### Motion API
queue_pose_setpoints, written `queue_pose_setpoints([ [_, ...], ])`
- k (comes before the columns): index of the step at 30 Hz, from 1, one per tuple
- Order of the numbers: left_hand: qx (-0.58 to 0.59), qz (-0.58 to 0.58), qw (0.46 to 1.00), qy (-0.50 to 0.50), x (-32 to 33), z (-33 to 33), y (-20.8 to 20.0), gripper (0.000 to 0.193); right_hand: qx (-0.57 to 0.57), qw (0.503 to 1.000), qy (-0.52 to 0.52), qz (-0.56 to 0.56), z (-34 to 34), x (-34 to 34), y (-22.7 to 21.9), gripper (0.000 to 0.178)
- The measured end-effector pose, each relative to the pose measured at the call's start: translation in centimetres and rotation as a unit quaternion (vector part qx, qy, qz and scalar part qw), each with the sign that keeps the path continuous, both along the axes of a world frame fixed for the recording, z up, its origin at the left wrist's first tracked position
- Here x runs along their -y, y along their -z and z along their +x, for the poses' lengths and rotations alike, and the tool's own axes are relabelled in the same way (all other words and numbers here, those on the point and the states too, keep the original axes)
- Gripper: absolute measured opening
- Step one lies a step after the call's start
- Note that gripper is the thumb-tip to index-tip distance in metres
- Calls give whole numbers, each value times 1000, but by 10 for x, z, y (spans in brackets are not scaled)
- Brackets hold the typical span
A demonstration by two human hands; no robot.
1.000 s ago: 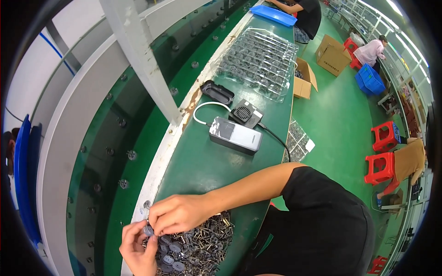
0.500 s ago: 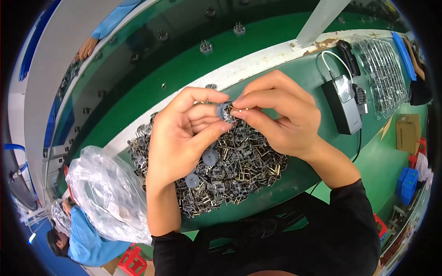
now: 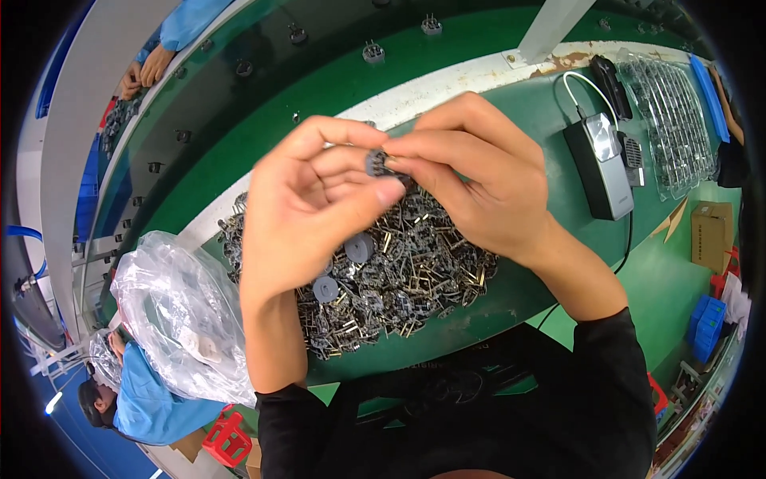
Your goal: The person assembles small electronic connector components by hand, inserting metal pins into plastic housings at a factory workstation.
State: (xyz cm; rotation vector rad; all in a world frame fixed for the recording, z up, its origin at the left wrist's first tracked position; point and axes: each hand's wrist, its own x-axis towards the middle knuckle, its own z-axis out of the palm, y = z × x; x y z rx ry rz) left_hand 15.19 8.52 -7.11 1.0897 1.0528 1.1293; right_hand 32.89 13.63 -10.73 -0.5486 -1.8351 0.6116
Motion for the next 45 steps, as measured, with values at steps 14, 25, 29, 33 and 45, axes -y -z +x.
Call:
queue_pose_setpoints([
  [14,-486,-42,854,-180,-99,-126,77,25,296,946,-128,-34,22,-46,56,13],
  [25,-480,10,874,74,-6,-39,-6,28,124,975,-63,-172,21,-45,53,32],
  [29,-590,57,805,43,22,-20,-3,36,-9,958,-99,-269,12,-39,50,17],
  [33,-618,100,780,11,29,-13,-2,40,41,979,-82,-183,6,-33,47,13],
  [45,-621,191,757,-64,43,11,-2,17,10,946,-135,-294,1,-14,29,11],
])
